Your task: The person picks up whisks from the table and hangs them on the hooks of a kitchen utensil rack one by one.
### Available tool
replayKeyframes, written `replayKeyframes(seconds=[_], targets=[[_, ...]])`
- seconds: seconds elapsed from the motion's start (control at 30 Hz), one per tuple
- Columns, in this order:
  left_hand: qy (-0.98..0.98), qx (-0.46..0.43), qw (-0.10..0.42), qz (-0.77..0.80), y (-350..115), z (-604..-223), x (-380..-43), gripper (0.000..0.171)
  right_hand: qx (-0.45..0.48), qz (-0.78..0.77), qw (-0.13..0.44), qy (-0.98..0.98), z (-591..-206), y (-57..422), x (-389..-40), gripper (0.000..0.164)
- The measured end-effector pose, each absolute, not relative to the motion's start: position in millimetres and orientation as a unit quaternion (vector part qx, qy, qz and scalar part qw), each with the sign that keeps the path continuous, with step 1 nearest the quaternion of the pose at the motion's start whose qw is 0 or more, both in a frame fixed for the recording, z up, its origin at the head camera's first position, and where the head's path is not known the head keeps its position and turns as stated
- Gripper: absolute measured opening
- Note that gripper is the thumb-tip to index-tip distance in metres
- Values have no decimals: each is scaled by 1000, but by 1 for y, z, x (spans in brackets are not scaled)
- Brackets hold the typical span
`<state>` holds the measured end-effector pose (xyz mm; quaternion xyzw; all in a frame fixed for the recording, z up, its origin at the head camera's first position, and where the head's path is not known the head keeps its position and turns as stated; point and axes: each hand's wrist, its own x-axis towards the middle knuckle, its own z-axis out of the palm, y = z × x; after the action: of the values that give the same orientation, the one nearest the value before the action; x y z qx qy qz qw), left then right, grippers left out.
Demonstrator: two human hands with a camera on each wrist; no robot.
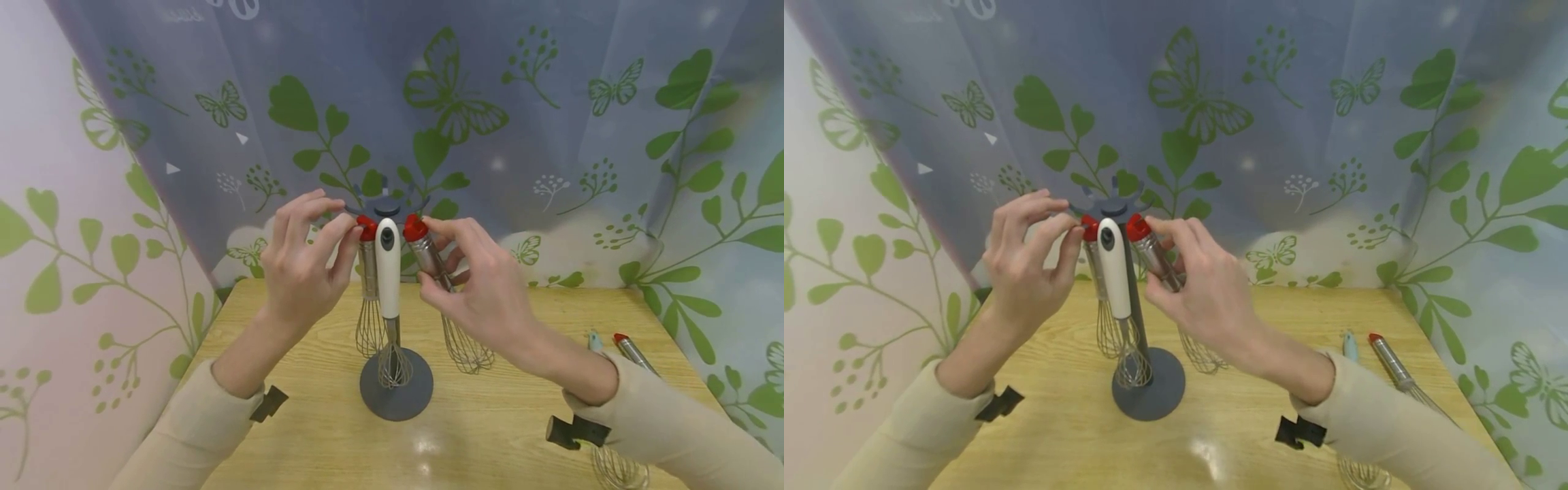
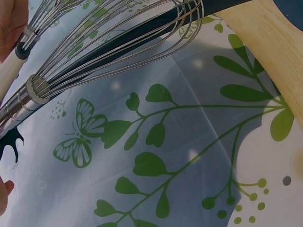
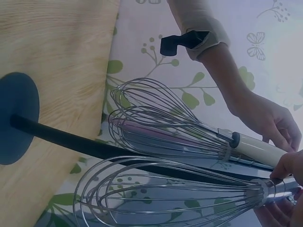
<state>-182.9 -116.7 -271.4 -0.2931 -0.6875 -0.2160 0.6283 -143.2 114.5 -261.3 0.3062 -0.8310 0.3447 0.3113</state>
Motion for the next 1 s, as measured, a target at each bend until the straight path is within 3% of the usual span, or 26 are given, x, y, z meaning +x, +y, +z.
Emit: replayKeyframes(seconds=[1.0], targets=[[-690,-289,627,-217,-117,-272,-183,10,307,437,308,-788,-278,101,-144,62]])
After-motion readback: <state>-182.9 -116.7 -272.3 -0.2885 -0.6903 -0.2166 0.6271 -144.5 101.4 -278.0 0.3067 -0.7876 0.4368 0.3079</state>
